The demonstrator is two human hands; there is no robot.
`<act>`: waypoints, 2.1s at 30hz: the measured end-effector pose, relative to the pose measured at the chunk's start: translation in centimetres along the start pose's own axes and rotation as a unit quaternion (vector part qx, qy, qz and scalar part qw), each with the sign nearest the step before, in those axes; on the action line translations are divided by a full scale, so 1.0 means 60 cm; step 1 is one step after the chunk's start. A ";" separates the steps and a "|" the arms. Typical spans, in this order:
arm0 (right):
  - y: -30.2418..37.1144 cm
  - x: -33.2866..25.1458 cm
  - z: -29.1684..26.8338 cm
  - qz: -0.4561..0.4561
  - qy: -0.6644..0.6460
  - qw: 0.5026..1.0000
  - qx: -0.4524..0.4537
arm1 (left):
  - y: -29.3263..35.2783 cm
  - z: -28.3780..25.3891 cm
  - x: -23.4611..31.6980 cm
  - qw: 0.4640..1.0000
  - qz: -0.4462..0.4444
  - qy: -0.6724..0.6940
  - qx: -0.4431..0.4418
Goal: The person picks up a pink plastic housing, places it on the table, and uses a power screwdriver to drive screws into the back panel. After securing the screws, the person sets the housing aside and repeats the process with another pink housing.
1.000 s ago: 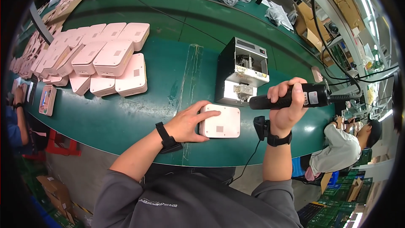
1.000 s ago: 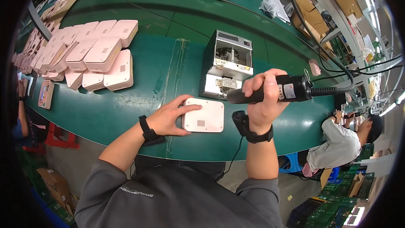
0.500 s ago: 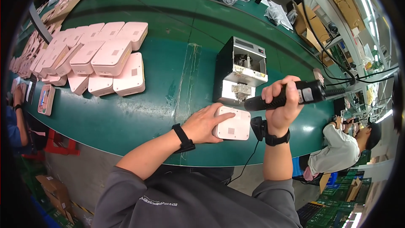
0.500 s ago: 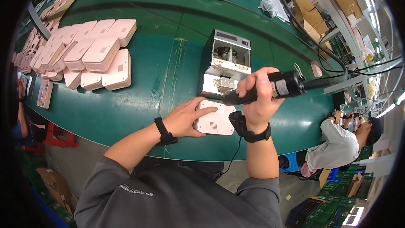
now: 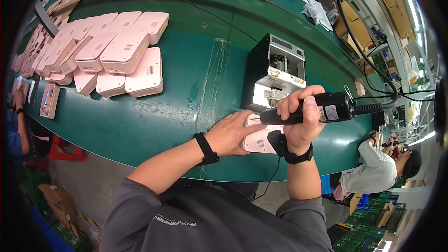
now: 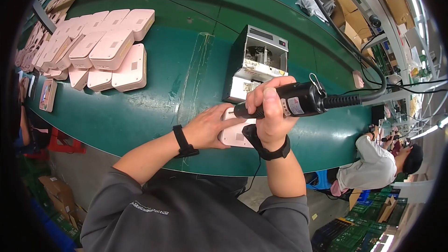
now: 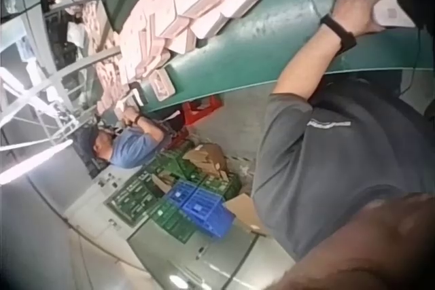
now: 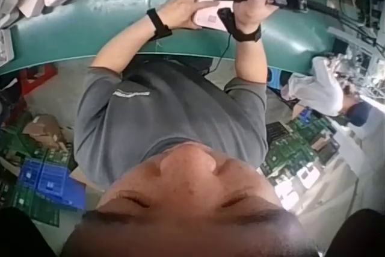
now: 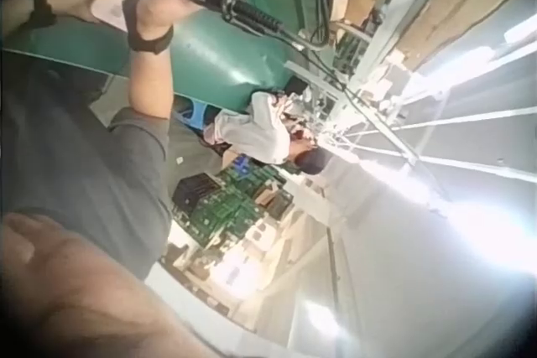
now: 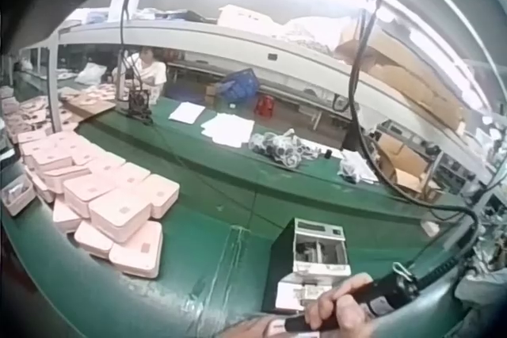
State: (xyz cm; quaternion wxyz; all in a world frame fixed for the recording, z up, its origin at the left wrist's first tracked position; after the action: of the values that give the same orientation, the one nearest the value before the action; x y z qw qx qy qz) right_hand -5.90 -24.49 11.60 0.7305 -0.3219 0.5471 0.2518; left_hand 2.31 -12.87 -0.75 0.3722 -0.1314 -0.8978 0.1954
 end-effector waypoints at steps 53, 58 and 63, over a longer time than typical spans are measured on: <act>0.089 -0.004 -0.071 -0.005 0.019 0.997 0.072 | 0.045 -0.066 -0.018 0.998 -0.053 -0.004 0.021; 0.086 -0.001 -0.074 -0.007 0.017 0.997 0.069 | 0.045 -0.068 -0.016 0.998 -0.044 -0.021 0.032; 0.069 -0.013 -0.064 -0.005 0.032 0.997 0.070 | 0.045 -0.067 -0.017 0.999 -0.040 -0.024 0.027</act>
State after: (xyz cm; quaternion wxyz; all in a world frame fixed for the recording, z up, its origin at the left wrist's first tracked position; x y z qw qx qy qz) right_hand -11.58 -24.60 10.80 0.7347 -0.2805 0.5847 0.1993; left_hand 6.11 -9.87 0.01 0.3612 -0.0802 -0.9055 0.2080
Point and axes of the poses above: each hand's wrist, its own y-axis away from the middle knuckle, its own z-axis out of the palm, x = y × z, the point moved 2 cm from there along -y, towards the middle knuckle, and after that the axes turned 13 degrees about z, right-handed, at the moved point
